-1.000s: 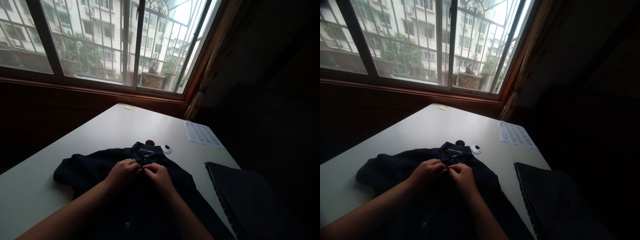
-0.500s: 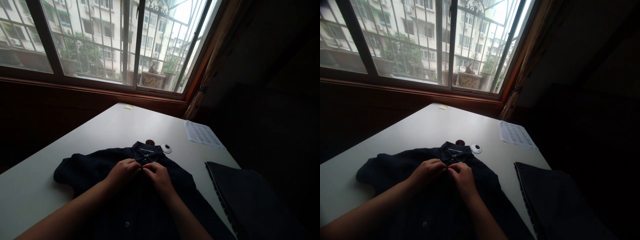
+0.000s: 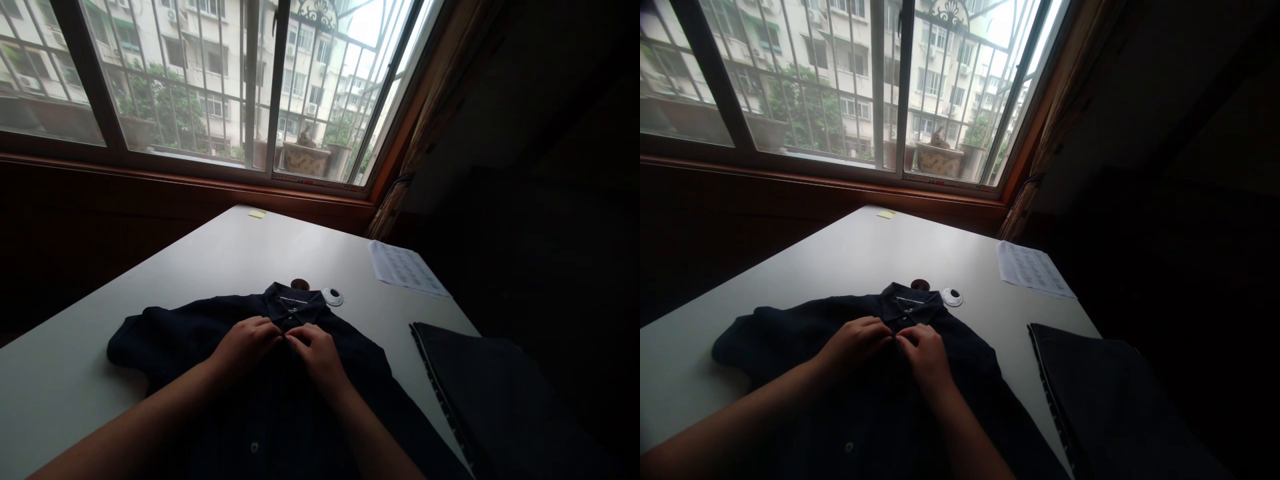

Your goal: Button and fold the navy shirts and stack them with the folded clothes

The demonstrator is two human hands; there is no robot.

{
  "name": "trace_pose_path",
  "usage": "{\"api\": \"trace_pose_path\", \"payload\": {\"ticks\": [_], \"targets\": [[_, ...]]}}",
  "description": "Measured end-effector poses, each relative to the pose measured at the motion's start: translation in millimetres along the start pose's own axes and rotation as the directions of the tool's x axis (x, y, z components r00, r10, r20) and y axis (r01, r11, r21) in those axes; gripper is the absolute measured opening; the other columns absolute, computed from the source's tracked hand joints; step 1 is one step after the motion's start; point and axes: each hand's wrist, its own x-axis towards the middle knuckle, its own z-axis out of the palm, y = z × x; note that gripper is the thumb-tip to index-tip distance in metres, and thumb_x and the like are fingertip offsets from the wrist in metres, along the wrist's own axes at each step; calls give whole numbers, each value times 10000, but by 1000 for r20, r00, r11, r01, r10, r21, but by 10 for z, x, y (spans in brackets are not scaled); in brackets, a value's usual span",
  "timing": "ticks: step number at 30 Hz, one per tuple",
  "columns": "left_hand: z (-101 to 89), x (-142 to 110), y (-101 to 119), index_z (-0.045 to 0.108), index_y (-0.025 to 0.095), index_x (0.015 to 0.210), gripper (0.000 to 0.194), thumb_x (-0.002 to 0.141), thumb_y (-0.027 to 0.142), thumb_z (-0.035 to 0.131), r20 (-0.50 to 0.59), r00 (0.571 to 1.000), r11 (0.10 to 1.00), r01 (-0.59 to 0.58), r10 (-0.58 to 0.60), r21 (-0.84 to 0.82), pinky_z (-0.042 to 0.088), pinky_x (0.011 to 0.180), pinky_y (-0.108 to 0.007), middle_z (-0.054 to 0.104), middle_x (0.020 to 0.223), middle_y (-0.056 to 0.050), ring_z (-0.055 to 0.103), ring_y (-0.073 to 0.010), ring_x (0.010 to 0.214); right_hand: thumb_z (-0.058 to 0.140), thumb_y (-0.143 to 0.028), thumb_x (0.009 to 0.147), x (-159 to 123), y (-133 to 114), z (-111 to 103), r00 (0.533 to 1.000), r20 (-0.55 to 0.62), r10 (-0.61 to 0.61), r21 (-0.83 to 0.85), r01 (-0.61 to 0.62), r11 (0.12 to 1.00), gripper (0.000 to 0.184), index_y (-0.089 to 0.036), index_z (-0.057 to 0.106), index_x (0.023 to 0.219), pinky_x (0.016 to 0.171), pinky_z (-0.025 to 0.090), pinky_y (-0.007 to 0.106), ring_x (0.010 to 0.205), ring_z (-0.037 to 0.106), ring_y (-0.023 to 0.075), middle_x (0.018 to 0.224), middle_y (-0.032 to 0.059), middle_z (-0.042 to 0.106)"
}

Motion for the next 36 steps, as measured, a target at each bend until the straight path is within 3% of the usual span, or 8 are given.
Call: {"api": "trace_pose_path", "payload": {"ticks": [14, 23, 36], "targets": [[-25, 3, 19, 728, 208, 856, 123, 937, 195, 636, 15, 1000, 1000, 6, -6, -11, 487, 729, -283, 674, 838, -19, 617, -181, 809, 671, -196, 864, 1, 1, -15, 998, 50, -26, -82, 30, 996, 137, -244, 797, 884, 862, 476, 324, 940, 651, 225, 874, 28, 742], [35, 4, -83, 733, 188, 860, 157, 952, 222, 610, 24, 1000, 983, 15, -11, -183, 487, 759, -282, 645, 852, -39, 595, -181, 840, 667, -186, 883, -14, 20, 13, 995, 48, -83, -134, 88, 987, 122, -239, 776, 885, 854, 466, 313, 919, 637, 214, 881, 24, 723], [-12, 5, -49, 742, 186, 862, 93, 898, 205, 658, 38, 997, 960, 74, -66, -272, 488, 719, -255, 631, 837, -31, 607, -174, 817, 639, -192, 923, -44, -19, 1, 990, 58, -130, -228, 139, 964, 117, -230, 749, 916, 880, 467, 314, 944, 626, 216, 912, 35, 693]]}}
